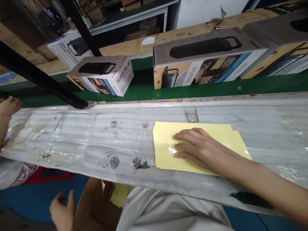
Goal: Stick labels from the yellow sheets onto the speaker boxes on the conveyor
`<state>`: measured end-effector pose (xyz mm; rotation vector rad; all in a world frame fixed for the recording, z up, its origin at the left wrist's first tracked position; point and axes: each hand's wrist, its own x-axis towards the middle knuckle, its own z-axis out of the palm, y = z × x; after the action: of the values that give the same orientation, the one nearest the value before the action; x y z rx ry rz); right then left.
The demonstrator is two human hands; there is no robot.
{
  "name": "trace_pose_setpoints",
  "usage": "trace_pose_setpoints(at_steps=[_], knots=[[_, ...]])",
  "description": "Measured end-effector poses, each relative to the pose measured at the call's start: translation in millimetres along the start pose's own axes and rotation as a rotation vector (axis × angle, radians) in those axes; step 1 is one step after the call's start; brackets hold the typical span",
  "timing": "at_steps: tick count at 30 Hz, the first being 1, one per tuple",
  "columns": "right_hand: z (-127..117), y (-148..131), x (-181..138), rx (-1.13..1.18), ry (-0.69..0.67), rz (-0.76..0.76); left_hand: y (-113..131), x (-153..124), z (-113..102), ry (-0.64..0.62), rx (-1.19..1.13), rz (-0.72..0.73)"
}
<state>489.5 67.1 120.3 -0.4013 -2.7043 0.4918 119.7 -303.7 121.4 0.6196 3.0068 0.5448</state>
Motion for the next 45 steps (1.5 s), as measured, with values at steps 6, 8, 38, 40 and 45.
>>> trace_pose_setpoints(at_steps=[6, 8, 38, 40, 45], knots=[[7, 4, 45, 0.162, -0.053, 0.081, 117, 73, 8, 0.278, -0.378, 0.402], [13, 9, 58, 0.221, -0.085, 0.108, 179, 73, 18, 0.037, -0.436, 0.711], [26, 28, 60, 0.578, -0.072, 0.185, 302, 7, 116, -0.531, -0.098, 1.28], [20, 30, 60, 0.747, -0.104, 0.276, 298, 3, 117, -0.418, -0.086, 1.434], [-23, 54, 60, 0.999, -0.063, 0.466, 293, -1, 110, -0.401, -0.063, 1.718]])
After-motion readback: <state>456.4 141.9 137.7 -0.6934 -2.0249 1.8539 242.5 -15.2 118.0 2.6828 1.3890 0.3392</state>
